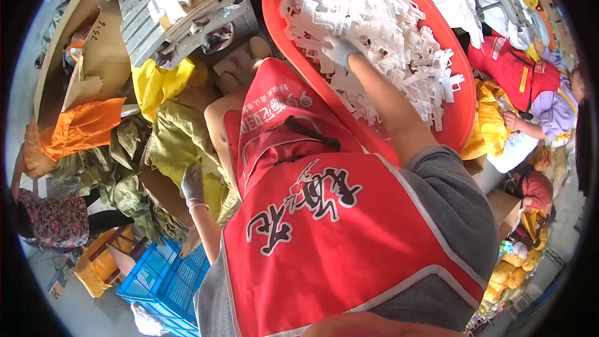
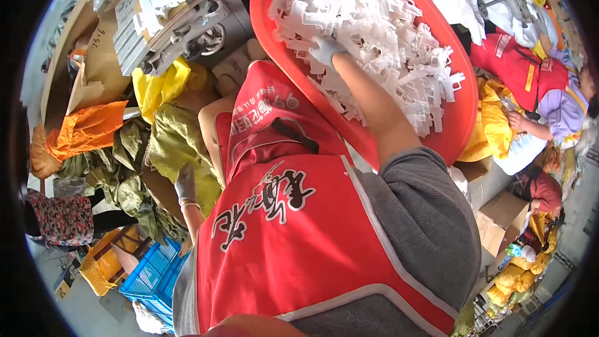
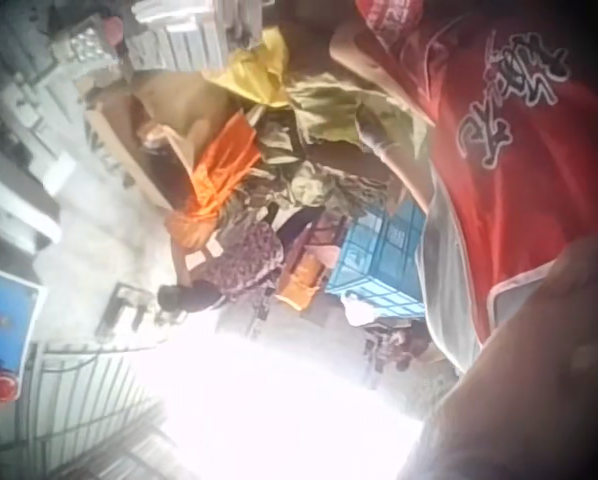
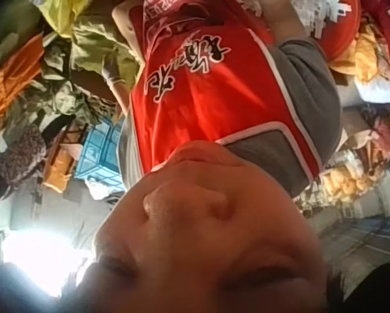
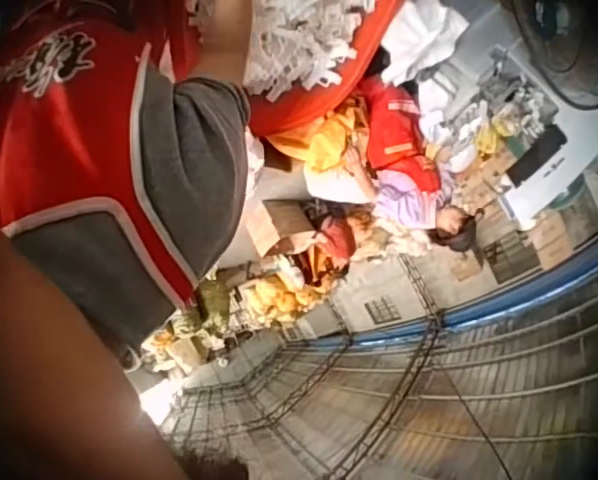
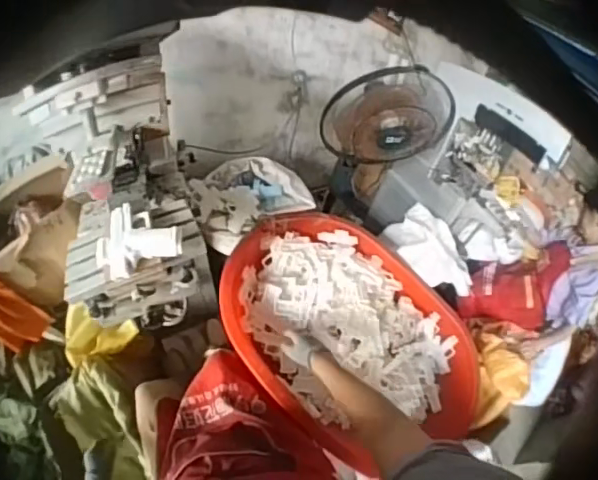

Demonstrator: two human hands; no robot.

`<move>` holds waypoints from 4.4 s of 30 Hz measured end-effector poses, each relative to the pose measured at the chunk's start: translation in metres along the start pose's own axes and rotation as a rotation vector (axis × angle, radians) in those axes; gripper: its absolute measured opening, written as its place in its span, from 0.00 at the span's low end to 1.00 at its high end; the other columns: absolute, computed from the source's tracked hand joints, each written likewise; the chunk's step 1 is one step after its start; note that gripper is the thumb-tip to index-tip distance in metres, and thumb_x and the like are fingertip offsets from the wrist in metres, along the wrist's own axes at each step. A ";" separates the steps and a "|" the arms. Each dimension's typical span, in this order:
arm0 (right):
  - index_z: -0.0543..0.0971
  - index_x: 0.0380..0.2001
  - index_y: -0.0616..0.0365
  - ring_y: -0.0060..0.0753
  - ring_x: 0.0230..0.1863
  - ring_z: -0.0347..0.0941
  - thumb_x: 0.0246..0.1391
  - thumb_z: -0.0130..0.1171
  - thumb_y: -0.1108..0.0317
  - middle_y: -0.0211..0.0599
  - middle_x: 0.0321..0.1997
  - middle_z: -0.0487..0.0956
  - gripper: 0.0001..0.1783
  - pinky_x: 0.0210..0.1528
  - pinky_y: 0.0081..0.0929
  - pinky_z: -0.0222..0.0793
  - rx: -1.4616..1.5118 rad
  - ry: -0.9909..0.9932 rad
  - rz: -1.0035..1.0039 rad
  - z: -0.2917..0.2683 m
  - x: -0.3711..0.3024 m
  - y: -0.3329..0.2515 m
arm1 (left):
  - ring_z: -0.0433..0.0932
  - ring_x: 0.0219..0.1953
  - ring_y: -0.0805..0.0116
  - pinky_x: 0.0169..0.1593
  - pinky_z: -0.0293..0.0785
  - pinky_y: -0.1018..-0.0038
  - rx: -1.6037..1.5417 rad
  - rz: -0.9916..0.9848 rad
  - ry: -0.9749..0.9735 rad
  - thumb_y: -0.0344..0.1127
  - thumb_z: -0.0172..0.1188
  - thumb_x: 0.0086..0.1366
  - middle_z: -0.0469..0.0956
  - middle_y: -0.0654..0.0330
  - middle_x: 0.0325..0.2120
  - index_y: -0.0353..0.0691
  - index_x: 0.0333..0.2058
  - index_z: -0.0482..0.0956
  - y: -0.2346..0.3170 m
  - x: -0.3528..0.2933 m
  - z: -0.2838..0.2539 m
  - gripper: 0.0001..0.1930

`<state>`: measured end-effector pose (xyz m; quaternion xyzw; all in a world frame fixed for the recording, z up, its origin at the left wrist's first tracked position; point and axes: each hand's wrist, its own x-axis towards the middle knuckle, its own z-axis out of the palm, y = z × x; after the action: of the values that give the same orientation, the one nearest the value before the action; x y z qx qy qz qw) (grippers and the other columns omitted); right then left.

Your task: Assembling or sorting white plastic components using a machine in a manufacturing environment.

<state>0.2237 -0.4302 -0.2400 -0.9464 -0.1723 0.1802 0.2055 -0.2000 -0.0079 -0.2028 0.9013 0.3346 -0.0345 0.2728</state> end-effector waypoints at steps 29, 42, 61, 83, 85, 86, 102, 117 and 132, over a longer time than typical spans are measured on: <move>0.53 0.65 0.57 0.37 0.69 0.47 0.61 0.45 0.53 0.40 0.68 0.55 0.34 0.68 0.31 0.43 0.684 -0.247 -0.282 0.052 -0.042 0.000 | 0.77 0.41 0.52 0.46 0.72 0.66 -0.131 0.152 0.201 0.40 0.59 0.57 0.79 0.50 0.37 0.39 0.39 0.79 0.100 0.002 -0.034 0.14; 0.60 0.61 0.62 0.34 0.60 0.62 0.59 0.49 0.69 0.42 0.60 0.66 0.27 0.62 0.27 0.55 0.828 0.135 -0.206 -0.001 -0.089 -0.037 | 0.79 0.41 0.58 0.45 0.73 0.71 -0.052 0.746 0.635 0.28 0.58 0.57 0.79 0.52 0.40 0.35 0.44 0.77 0.268 0.089 -0.161 0.14; 0.68 0.56 0.56 0.35 0.58 0.66 0.52 0.56 0.75 0.39 0.59 0.68 0.26 0.60 0.29 0.61 0.452 0.320 -0.943 -0.185 -0.011 -0.247 | 0.79 0.41 0.66 0.47 0.72 0.75 -0.439 0.555 0.657 0.29 0.63 0.54 0.79 0.55 0.42 0.36 0.41 0.77 0.226 0.083 -0.145 0.14; 0.75 0.47 0.47 0.44 0.50 0.72 0.57 0.47 0.60 0.39 0.53 0.73 0.16 0.52 0.37 0.67 -0.237 -0.106 0.080 -0.039 -0.073 0.019 | 0.77 0.44 0.66 0.48 0.72 0.73 -0.343 -0.099 0.074 0.38 0.53 0.65 0.77 0.54 0.45 0.35 0.48 0.75 0.027 0.004 -0.014 0.17; 0.75 0.46 0.45 0.44 0.50 0.72 0.56 0.48 0.59 0.38 0.53 0.73 0.16 0.51 0.38 0.68 -0.328 -0.085 0.100 0.002 -0.095 0.048 | 0.77 0.44 0.66 0.48 0.72 0.72 -0.254 -0.037 0.059 0.38 0.53 0.65 0.77 0.53 0.45 0.35 0.48 0.75 0.052 0.008 -0.014 0.17; 0.74 0.48 0.43 0.43 0.49 0.72 0.55 0.49 0.60 0.37 0.53 0.72 0.17 0.50 0.38 0.68 -0.493 -0.008 -0.017 0.012 -0.103 0.048 | 0.77 0.44 0.66 0.48 0.72 0.72 -0.170 0.019 0.053 0.38 0.53 0.65 0.77 0.53 0.45 0.35 0.48 0.75 0.059 0.010 -0.013 0.17; 0.71 0.48 0.51 0.43 0.46 0.74 0.52 0.51 0.64 0.44 0.49 0.74 0.18 0.47 0.37 0.70 -0.361 -0.055 -0.280 -0.037 -0.081 -0.012 | 0.78 0.42 0.61 0.47 0.73 0.69 -0.146 0.100 0.023 0.36 0.53 0.64 0.78 0.52 0.41 0.38 0.46 0.76 0.071 0.004 -0.008 0.15; 0.74 0.47 0.53 0.44 0.48 0.72 0.46 0.57 0.74 0.44 0.49 0.73 0.21 0.48 0.33 0.69 0.302 0.208 -0.134 -0.038 -0.096 0.038 | 0.79 0.41 0.58 0.47 0.73 0.69 -0.207 0.465 0.530 0.31 0.57 0.60 0.80 0.52 0.38 0.36 0.43 0.78 0.189 0.068 -0.108 0.12; 0.68 0.55 0.60 0.17 0.35 0.67 0.53 0.52 0.78 0.31 0.45 0.73 0.23 0.37 0.17 0.66 1.307 0.180 -0.274 -0.134 -0.088 -0.094 | 0.79 0.40 0.65 0.45 0.73 0.73 -0.224 0.698 0.123 0.32 0.64 0.52 0.80 0.56 0.38 0.38 0.45 0.75 0.336 0.158 -0.178 0.20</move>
<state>0.1778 -0.4285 -0.0597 -0.6082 -0.1284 0.1399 0.7707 0.1100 -0.0341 0.0670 0.9262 0.0244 0.1519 0.3442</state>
